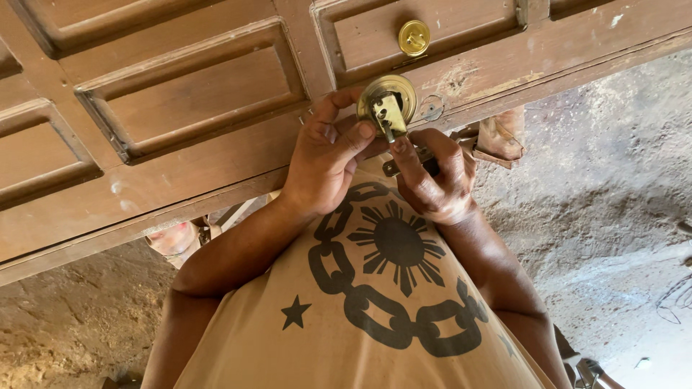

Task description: The person works on a brass door knob lockset mounted in a wooden paneled door. They use a screwdriver to loosen the assembly, pull the knob and cylinder apart, handle the latch bolt and rose, and reattach the knob mechanism to the door, pressing the parts back together by hand.

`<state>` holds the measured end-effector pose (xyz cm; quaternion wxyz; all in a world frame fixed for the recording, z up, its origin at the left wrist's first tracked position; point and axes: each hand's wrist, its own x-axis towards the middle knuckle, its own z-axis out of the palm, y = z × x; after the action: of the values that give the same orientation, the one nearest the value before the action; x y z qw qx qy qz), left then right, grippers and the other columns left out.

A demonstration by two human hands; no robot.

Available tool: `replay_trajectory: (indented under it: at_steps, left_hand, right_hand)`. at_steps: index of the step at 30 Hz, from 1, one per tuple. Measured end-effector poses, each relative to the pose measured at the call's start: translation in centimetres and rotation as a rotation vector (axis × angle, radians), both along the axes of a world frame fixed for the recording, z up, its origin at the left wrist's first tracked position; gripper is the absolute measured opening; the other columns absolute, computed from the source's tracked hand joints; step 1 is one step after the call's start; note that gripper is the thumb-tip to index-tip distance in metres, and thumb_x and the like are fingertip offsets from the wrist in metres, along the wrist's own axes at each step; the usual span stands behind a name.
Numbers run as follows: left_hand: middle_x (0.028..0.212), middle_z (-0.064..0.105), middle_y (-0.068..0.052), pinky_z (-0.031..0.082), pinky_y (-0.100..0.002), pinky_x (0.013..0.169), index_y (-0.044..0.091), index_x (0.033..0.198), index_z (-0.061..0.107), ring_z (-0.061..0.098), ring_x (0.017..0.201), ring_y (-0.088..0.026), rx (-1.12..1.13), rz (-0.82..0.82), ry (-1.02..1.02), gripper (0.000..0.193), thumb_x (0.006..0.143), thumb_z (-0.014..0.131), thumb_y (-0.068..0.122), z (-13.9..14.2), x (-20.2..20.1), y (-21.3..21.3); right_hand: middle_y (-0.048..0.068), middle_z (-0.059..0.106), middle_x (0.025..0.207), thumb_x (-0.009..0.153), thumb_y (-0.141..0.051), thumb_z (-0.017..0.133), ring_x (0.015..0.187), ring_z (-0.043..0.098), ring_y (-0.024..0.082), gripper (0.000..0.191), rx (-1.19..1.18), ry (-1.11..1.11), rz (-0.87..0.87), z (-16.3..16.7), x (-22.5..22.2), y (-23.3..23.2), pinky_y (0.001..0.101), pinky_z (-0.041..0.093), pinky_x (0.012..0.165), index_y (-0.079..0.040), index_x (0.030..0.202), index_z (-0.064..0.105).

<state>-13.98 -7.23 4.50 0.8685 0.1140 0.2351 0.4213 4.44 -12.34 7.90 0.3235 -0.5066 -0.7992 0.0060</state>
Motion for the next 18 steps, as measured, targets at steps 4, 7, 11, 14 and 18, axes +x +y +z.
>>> replay_trajectory:
  at_steps: [4,7,11,14,18]
  left_hand:
    - [0.131,0.067,-0.016,0.055,-0.043,0.114,0.000,0.144,0.049,0.066,0.125,-0.024,0.043,-0.017,0.030,0.040,0.107,0.066,0.004,0.2,-0.3,0.2]
    - [0.131,0.068,-0.016,0.057,-0.041,0.113,0.000,0.143,0.049,0.067,0.124,-0.023,0.074,-0.065,0.107,0.041,0.106,0.065,0.007,0.5,-0.5,0.4]
    - [0.129,0.069,-0.016,0.057,-0.041,0.113,-0.001,0.142,0.049,0.068,0.122,-0.023,0.111,-0.066,0.155,0.040,0.107,0.067,0.008,0.4,-0.6,0.5]
    - [0.127,0.069,-0.016,0.058,-0.042,0.110,-0.001,0.139,0.049,0.069,0.120,-0.023,0.076,-0.062,0.140,0.039,0.106,0.067,0.007,-0.1,-0.6,0.5]
    - [0.124,0.068,-0.016,0.059,-0.041,0.104,0.000,0.141,0.049,0.070,0.115,-0.023,0.006,-0.074,-0.031,0.039,0.106,0.066,0.005,-0.9,-0.9,0.3]
  right_hand:
    - [0.014,0.059,0.115,0.087,0.016,0.071,0.082,0.067,0.022,0.059,-0.004,0.000,0.003,-0.1,0.0,-0.1,0.0352,0.056,0.062,-0.011,0.138,0.060]
    - [0.014,0.059,0.115,0.087,0.017,0.069,0.083,0.068,0.021,0.058,-0.014,0.003,0.000,-0.3,-0.1,-0.3,0.0348,0.056,0.062,-0.010,0.138,0.060]
    - [0.014,0.059,0.116,0.088,0.015,0.073,0.084,0.068,0.023,0.058,-0.006,0.032,-0.004,-0.4,0.0,-0.4,0.0348,0.056,0.062,-0.010,0.139,0.059]
    - [0.014,0.060,0.118,0.090,0.014,0.075,0.086,0.069,0.022,0.060,-0.028,0.010,-0.007,-0.3,0.0,-0.4,0.0353,0.059,0.065,-0.011,0.142,0.060]
    - [0.013,0.060,0.118,0.096,-0.004,0.089,0.087,0.070,0.019,0.057,-0.043,0.065,0.066,0.2,-0.2,-0.3,0.0318,0.062,0.067,-0.015,0.143,0.059]
